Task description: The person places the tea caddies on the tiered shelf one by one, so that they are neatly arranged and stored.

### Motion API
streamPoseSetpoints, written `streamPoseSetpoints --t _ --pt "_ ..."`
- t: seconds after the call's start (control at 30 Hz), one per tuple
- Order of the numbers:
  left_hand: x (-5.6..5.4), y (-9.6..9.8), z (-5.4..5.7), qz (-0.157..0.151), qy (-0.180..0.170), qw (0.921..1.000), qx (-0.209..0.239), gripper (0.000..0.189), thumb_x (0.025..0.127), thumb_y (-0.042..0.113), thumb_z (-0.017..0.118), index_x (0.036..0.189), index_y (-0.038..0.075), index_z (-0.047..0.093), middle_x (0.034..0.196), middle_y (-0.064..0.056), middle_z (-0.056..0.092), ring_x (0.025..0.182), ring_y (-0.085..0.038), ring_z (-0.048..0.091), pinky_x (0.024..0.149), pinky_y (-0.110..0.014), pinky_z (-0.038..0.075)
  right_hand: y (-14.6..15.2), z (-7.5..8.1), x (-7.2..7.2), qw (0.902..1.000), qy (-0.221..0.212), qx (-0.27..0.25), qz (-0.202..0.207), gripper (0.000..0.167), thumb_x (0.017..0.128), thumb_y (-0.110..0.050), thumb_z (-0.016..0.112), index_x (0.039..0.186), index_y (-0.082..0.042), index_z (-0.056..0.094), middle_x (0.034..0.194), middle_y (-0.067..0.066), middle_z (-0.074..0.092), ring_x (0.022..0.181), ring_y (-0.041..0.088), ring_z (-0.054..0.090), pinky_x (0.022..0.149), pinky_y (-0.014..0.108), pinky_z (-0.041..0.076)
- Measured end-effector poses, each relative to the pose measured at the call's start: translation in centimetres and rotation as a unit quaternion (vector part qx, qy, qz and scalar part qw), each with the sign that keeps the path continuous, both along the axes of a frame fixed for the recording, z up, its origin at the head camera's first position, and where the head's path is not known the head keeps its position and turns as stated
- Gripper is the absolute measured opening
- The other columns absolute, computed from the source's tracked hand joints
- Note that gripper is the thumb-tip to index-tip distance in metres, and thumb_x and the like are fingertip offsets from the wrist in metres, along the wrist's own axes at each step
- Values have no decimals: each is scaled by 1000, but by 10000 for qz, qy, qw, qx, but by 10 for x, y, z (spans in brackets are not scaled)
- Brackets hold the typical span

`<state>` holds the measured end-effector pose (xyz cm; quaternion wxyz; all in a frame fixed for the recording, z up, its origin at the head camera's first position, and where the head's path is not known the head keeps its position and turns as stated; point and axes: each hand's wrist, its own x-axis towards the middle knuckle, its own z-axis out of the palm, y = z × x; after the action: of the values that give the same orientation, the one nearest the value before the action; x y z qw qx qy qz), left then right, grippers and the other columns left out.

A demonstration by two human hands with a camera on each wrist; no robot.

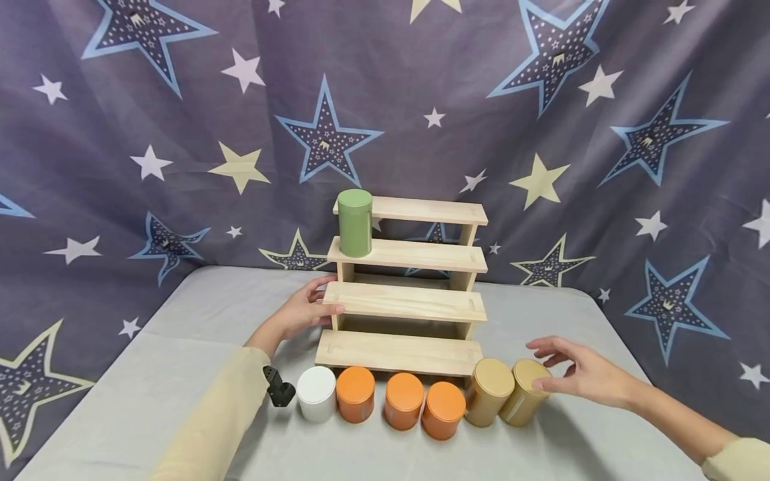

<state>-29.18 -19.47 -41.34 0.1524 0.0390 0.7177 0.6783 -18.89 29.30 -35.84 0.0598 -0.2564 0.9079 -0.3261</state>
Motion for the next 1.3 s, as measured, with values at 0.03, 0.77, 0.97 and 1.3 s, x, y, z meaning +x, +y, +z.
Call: streamPoseSetpoints --t 0.03,0.77,0.97,1.3 --pt "0 0 0 -5 -1 10000 4 84 81 10 71 148 19 21 141 -24 32 114 -31 51 95 -47 49 1 -4 2 10000 -50 -53 15 50 80 -22 73 123 -8 53 113 13 61 93 -1 56 64 21 49" --pt "-2 -2 -1 -37 -11 10000 -43 85 81 10 72 148 18 21 141 -24 33 109 -28 55 93 -46 51 -2 -49 11 9904 -796 -1123 -93 79 76 -16 77 139 3 33 121 23 51 93 -6 53 70 22 53" --pt "-2 -1 -1 5 -29 9999 -122 84 81 9 71 147 18 21 140 -24 33 110 -29 54 94 -47 50 -1 -51 14 9911 -599 -1183 -83 82 77 -14 76 140 1 26 113 21 56 90 -5 55 69 22 53" --pt "-3 -1 -1 -5 -40 9999 -142 84 80 11 73 147 19 22 140 -23 33 111 -30 53 94 -47 50 -1 -51 17 9932 -124 -1142 -183 70 76 -12 77 134 -2 39 113 10 59 91 -4 57 71 20 51"
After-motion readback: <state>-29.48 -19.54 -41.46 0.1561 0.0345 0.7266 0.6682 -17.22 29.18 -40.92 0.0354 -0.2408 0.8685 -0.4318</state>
